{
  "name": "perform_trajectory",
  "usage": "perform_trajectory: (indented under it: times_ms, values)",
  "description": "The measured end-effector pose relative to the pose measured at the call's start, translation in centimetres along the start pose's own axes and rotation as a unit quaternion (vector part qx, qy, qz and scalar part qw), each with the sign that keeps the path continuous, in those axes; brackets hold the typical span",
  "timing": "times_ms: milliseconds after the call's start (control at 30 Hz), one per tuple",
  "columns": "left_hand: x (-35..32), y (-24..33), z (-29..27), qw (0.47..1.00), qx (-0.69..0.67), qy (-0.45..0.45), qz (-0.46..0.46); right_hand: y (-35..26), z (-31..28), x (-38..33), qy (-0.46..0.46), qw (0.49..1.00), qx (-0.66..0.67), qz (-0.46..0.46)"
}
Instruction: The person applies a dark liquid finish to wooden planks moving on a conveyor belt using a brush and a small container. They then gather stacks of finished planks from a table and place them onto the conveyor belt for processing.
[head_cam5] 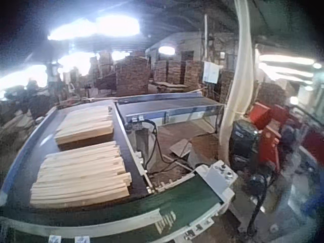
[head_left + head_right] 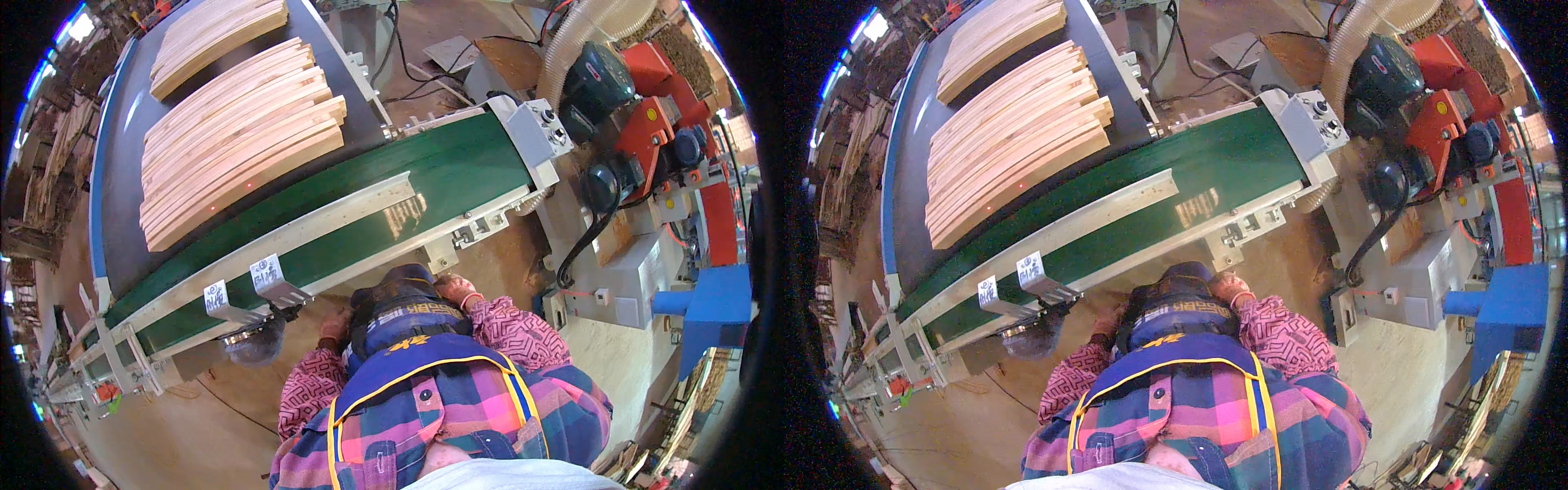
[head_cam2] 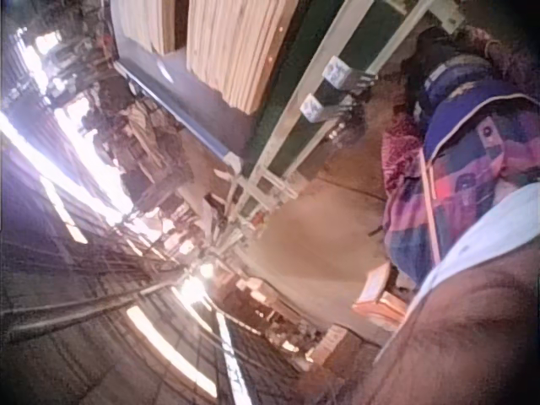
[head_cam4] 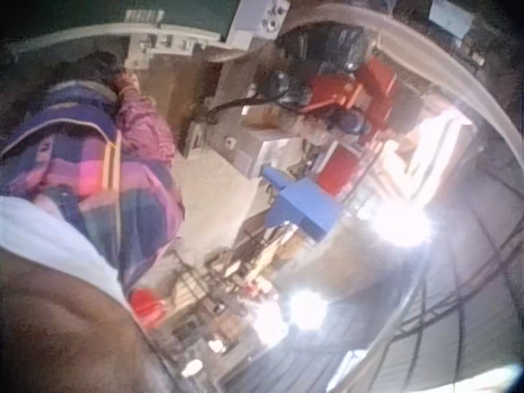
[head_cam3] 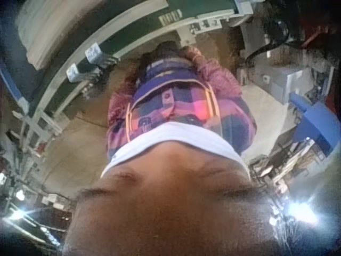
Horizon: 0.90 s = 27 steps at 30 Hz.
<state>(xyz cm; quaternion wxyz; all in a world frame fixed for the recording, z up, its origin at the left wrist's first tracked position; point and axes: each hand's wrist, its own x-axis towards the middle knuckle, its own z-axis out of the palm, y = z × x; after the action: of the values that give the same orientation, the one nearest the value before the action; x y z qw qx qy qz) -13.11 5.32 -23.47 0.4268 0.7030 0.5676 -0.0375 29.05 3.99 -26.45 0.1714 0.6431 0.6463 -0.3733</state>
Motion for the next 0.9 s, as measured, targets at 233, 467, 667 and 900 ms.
perform_trajectory:
  times_ms: [233, 467, 667, 900]
  values:
    - [-0.4, 2.3, -2.0, 0.985, -0.100, 0.004, -0.140, -4.0, -5.0, -4.3, 0.013, 0.989, 0.138, 0.047]
    - [0.5, 1.6, -1.8, 0.991, 0.081, -0.084, -0.073, -2.8, -3.5, -3.3, 0.035, 0.989, 0.138, 0.037]
    - [0.8, -0.6, 0.5, 0.996, 0.048, -0.032, -0.066, -3.2, -4.4, -3.3, 0.004, 0.988, 0.146, 0.058]
    - [-0.6, 0.8, -0.5, 0.994, -0.041, -0.007, -0.099, -3.4, -4.5, -3.9, 0.018, 0.984, 0.163, 0.070]
